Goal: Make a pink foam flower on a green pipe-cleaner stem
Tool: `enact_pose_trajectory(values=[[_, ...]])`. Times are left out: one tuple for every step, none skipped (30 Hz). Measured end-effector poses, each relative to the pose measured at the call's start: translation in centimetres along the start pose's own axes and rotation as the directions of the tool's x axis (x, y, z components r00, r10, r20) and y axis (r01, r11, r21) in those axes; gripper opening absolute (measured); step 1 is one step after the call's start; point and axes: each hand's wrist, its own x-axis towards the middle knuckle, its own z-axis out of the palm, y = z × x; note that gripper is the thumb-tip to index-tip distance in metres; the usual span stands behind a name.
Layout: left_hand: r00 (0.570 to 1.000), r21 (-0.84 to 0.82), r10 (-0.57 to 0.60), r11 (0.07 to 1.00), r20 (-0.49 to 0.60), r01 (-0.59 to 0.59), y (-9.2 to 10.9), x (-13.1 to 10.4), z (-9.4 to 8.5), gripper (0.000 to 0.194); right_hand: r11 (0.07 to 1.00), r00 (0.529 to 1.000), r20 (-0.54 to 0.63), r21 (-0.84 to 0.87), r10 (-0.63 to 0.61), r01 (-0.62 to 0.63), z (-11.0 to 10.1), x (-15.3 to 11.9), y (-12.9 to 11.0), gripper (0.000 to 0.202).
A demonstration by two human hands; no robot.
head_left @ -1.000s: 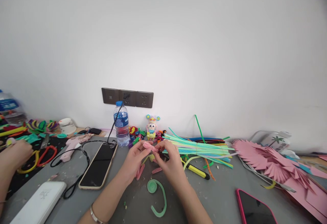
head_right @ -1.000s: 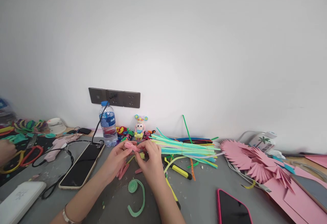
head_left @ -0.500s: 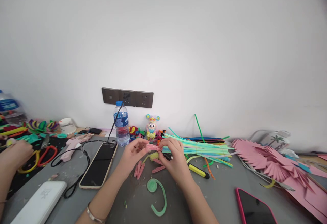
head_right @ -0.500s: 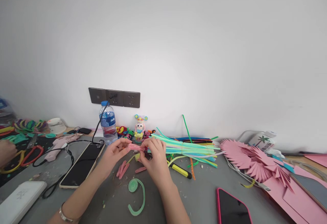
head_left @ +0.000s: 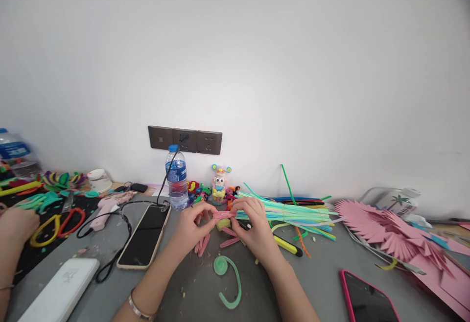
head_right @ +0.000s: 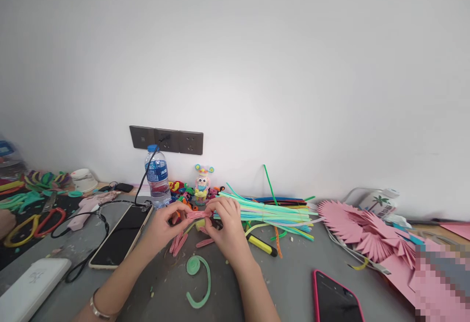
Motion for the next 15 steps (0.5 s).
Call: enact_pose_trajectory(values=[[1.000, 0.032, 0.029, 0.999, -0.007, -0.029, 0.0, 0.0, 0.1, 0.004, 1.000, 1.000, -0.001, 0.003, 0.001, -0.001, 0.0, 0.0, 0.0, 0.017], [0.999, 0.059, 0.049, 0.997, -0.015, -0.048, 0.0, -0.1, 0.2, 0.004, 1.000, 1.000, -0.003, 0.006, 0.001, -0.001, 0.0, 0.0, 0.1, 0.017], [0.998, 0.082, 0.061, 0.995, -0.022, -0.059, -0.1, -0.1, 0.3, 0.004, 1.000, 1.000, -0.003, 0.009, 0.001, -0.001, 0.0, 0.0, 0.1, 0.016], [0.997, 0.100, 0.068, 0.993, -0.027, -0.065, -0.3, -0.2, 0.4, 0.005, 1.000, 1.000, -0.004, 0.011, -0.001, 0.001, 0.1, 0.0, 0.1, 0.016], [0.997, 0.115, 0.075, 0.991, -0.032, -0.071, -0.5, -0.2, 0.5, 0.005, 1.000, 1.000, -0.006, 0.011, -0.004, 0.004, 0.1, 0.0, 0.2, 0.016], [0.996, 0.128, 0.082, 0.989, -0.036, -0.076, -0.6, -0.2, 0.6, 0.005, 1.000, 1.000, -0.008, 0.010, -0.007, 0.007, 0.1, -0.1, 0.3, 0.018], [0.995, 0.141, 0.088, 0.987, -0.042, -0.081, -0.8, -0.2, 0.7, 0.006, 1.000, 1.000, -0.013, 0.010, -0.007, 0.007, 0.2, -0.1, 0.3, 0.020], [0.995, 0.153, 0.092, 0.985, -0.050, -0.083, -0.8, -0.2, 0.7, 0.006, 1.000, 1.000, -0.026, 0.013, -0.005, 0.005, 0.2, -0.2, 0.4, 0.022], [0.994, 0.162, 0.093, 0.983, -0.059, -0.082, -0.9, -0.2, 0.7, 0.006, 1.000, 0.999, -0.046, 0.018, 0.005, -0.004, 0.2, -0.3, 0.4, 0.023], [0.994, 0.167, 0.089, 0.983, -0.068, -0.077, -0.9, -0.2, 0.6, 0.006, 1.000, 0.997, -0.075, 0.026, 0.019, -0.017, 0.2, -0.4, 0.4, 0.022], [0.994, 0.166, 0.082, 0.984, -0.075, -0.069, -0.9, -0.1, 0.5, 0.006, 0.999, 0.993, -0.112, 0.033, 0.036, -0.033, 0.2, -0.4, 0.4, 0.020], [0.994, 0.159, 0.073, 0.986, -0.081, -0.059, -1.0, -0.1, 0.5, 0.005, 0.998, 0.987, -0.152, 0.038, 0.053, -0.048, 0.1, -0.5, 0.2, 0.017], [0.994, 0.148, 0.061, 0.988, -0.087, -0.048, -1.0, -0.1, 0.5, 0.006, 0.997, 0.980, -0.189, 0.040, 0.067, -0.061, 0.0, -0.5, 0.0, 0.015], [0.995, 0.136, 0.048, 0.990, -0.092, -0.035, -1.1, 0.0, 0.6, 0.006, 0.997, 0.972, -0.222, 0.039, 0.077, -0.070, -0.1, -0.5, -0.3, 0.014], [0.995, 0.124, 0.034, 0.992, -0.099, -0.021, -1.3, 0.0, 0.8, 0.006, 0.996, 0.966, -0.245, 0.040, 0.081, -0.074, -0.1, -0.5, -0.6, 0.013]])
